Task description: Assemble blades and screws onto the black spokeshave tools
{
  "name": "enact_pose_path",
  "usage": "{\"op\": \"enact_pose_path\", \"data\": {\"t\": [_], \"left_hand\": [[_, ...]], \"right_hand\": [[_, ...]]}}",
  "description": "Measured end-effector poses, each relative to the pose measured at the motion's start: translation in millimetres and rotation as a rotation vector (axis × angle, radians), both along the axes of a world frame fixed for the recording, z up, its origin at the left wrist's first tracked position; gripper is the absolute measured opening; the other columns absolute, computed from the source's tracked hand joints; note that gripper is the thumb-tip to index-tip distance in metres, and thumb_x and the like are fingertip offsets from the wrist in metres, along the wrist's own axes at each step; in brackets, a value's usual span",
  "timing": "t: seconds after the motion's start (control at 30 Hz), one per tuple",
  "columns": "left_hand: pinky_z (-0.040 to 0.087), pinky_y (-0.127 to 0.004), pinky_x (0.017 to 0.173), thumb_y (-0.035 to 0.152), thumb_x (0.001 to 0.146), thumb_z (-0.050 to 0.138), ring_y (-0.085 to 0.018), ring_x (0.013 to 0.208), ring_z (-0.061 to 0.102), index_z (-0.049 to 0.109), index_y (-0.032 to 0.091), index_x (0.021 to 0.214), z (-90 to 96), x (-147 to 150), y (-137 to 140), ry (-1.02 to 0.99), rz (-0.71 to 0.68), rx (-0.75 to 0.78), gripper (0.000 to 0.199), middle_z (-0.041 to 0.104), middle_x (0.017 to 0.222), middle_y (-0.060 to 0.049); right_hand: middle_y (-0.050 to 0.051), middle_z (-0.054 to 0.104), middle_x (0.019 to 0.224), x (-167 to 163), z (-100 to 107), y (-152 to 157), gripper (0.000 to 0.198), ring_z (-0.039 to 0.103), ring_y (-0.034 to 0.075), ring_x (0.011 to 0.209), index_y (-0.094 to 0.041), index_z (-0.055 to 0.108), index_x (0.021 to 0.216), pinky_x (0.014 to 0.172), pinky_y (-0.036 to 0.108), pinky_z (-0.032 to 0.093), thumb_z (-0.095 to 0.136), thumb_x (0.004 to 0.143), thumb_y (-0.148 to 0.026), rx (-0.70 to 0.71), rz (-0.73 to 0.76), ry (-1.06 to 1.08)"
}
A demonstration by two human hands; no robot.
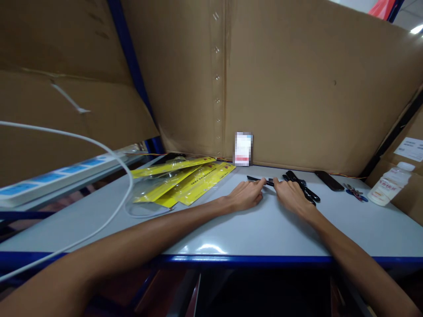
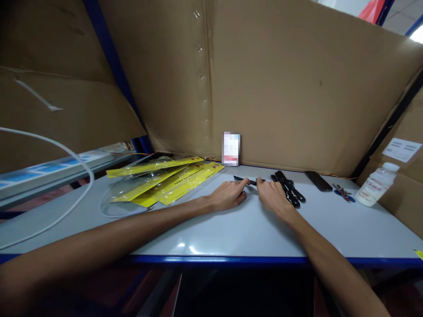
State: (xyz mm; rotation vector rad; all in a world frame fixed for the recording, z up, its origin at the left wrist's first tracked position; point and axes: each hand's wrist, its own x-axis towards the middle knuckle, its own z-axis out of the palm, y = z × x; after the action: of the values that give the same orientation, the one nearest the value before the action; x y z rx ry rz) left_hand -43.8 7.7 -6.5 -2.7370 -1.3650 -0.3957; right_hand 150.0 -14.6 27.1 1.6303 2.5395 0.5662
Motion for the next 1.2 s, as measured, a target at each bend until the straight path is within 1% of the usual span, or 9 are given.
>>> {"op": "enact_pose_path", "data": {"t": [0.13, 0.23, 0.33, 0.47, 0.63, 0.8, 0.93, 1.1, 1.2], "left_hand": [[0.048, -0.036, 0.072, 0.024, 0.095, 0.044, -0.029, 0.090, 0.071, 0.053, 0.020, 0.117, 0.8, 2, -1, 0.031, -0.017, 0.029, 0.024, 0.071, 0.113, -0.013], [0.049, -0.038, 0.072, 0.029, 0.100, 0.040, -0.030, 0.086, 0.071, 0.057, 0.017, 0.116, 3.7, 4, -5, 0.109, 0.071, 0.018, 0.026, 0.073, 0.102, -0.015], [0.049, -0.040, 0.074, 0.035, 0.103, 0.037, -0.032, 0.085, 0.071, 0.059, 0.015, 0.115, 5.9, 5, -8, 0.151, 0.136, -0.003, 0.032, 0.072, 0.092, -0.016], [0.050, -0.038, 0.074, 0.038, 0.104, 0.040, -0.030, 0.090, 0.070, 0.060, 0.016, 0.112, 4.9, 5, -8, 0.124, 0.107, -0.006, 0.031, 0.071, 0.104, -0.016], [0.052, -0.039, 0.076, 0.043, 0.104, 0.041, -0.030, 0.094, 0.069, 0.056, 0.015, 0.120, -1.0, 12, 0, 0.110, 0.053, 0.003, 0.036, 0.069, 0.110, -0.015], [0.051, -0.037, 0.077, 0.041, 0.104, 0.042, -0.027, 0.093, 0.069, 0.056, 0.016, 0.121, -3.6, 36, 18, 0.092, -0.041, 0.006, 0.034, 0.070, 0.109, -0.014], [0.049, -0.033, 0.077, 0.037, 0.102, 0.045, -0.025, 0.093, 0.070, 0.060, 0.021, 0.113, -4.4, 64, 35, 0.000, -0.159, -0.018, 0.025, 0.072, 0.107, -0.009], [0.047, -0.030, 0.070, 0.034, 0.102, 0.041, -0.022, 0.079, 0.069, 0.058, 0.023, 0.114, -5.5, 91, 49, -0.061, -0.131, -0.026, 0.023, 0.071, 0.083, -0.003], [0.048, -0.031, 0.072, 0.029, 0.102, 0.039, -0.022, 0.079, 0.067, 0.056, 0.022, 0.120, -1.1, 102, 55, -0.087, -0.114, -0.016, 0.026, 0.070, 0.082, -0.002]], "right_hand": [[0.020, 0.074, 0.104, 3, 7, 3, 0.036, 0.072, 0.030, 0.096, -0.010, 0.051, 0.130, 0.079, 0.035, 0.048, 0.039, 0.096, -0.007, 0.002, -0.062, 0.007], [0.020, 0.075, 0.103, 6, 17, 4, 0.027, 0.072, 0.030, 0.096, -0.013, 0.054, 0.125, 0.079, 0.034, 0.047, 0.045, 0.100, -0.018, 0.004, -0.153, 0.086], [0.018, 0.075, 0.105, 8, 28, 3, 0.028, 0.072, 0.030, 0.097, -0.016, 0.056, 0.125, 0.077, 0.034, 0.046, 0.041, 0.104, -0.028, 0.027, -0.234, 0.182], [0.015, 0.075, 0.106, 12, 39, 2, 0.028, 0.070, 0.030, 0.100, -0.019, 0.060, 0.120, 0.075, 0.032, 0.044, 0.040, 0.105, -0.031, 0.059, -0.273, 0.290], [0.014, 0.074, 0.106, 31, 50, 8, 0.028, 0.069, 0.030, 0.099, -0.020, 0.063, 0.117, 0.074, 0.032, 0.043, 0.043, 0.104, -0.035, 0.138, -0.318, 0.446], [0.015, 0.075, 0.105, 57, 56, 17, 0.029, 0.068, 0.031, 0.098, -0.019, 0.065, 0.116, 0.075, 0.033, 0.043, 0.044, 0.103, -0.034, 0.263, -0.364, 0.624], [0.015, 0.075, 0.105, 72, 54, 26, 0.028, 0.068, 0.031, 0.099, -0.019, 0.066, 0.114, 0.077, 0.034, 0.043, 0.046, 0.102, -0.033, 0.311, -0.378, 0.684], [0.015, 0.075, 0.106, 85, 54, 34, 0.028, 0.068, 0.031, 0.101, -0.018, 0.067, 0.113, 0.079, 0.033, 0.044, 0.047, 0.101, -0.033, 0.334, -0.388, 0.719], [0.015, 0.075, 0.107, 91, 55, 37, 0.028, 0.067, 0.030, 0.102, -0.018, 0.068, 0.113, 0.080, 0.033, 0.044, 0.048, 0.100, -0.032, 0.353, -0.401, 0.738]]}}
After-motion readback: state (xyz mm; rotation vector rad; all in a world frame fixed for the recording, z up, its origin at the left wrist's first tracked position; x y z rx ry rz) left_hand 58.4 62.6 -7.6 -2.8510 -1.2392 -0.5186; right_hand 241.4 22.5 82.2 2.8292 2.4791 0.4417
